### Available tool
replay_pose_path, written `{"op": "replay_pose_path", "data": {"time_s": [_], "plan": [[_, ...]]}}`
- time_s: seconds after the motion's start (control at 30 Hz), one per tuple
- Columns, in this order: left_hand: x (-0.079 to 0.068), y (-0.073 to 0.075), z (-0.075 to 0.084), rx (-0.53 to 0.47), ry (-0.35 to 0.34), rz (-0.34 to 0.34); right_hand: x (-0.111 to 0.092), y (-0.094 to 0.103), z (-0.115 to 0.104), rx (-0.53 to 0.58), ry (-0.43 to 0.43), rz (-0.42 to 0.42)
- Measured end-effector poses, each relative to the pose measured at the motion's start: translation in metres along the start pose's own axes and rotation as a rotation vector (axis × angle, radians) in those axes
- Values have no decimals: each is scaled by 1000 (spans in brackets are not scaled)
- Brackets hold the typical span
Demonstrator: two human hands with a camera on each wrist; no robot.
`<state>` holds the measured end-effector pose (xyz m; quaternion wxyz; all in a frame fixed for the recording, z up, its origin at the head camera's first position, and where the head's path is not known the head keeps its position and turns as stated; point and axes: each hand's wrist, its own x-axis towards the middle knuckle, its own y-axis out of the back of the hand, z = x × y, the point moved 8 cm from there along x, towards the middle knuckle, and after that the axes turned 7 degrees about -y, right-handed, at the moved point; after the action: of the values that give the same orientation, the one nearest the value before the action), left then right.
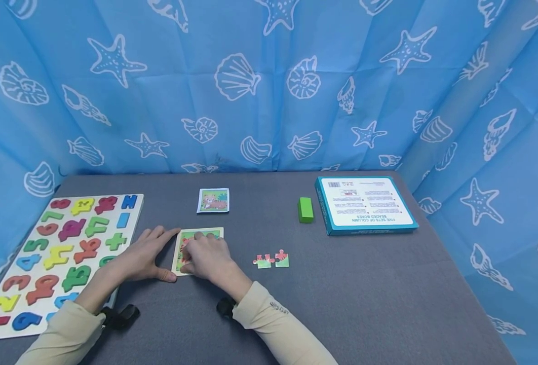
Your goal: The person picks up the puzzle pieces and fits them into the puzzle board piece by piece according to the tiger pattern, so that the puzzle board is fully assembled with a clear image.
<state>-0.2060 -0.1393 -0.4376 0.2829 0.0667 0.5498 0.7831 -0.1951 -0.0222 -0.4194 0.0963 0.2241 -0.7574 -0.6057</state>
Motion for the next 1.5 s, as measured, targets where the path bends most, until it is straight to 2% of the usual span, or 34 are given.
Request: {"op": "replay_pose_path", "data": {"time_s": [0.2,0.37,0.83,1.27,1.5], "plan": [[0,-1,-2,-5,9,-3,-2,3,1,12,19,33],[1,-1,-4,-1,18,-9,-5,10,7,35,13,20],[3,-2,-5,-8,26,-39,-32,41,52,85,-40,31],[3,-3,-4,0,23,-49,-64,40,94,53,-70,27],[2,-2,-3,8,11,-33,-75,36,113,47,-137,-9]]}}
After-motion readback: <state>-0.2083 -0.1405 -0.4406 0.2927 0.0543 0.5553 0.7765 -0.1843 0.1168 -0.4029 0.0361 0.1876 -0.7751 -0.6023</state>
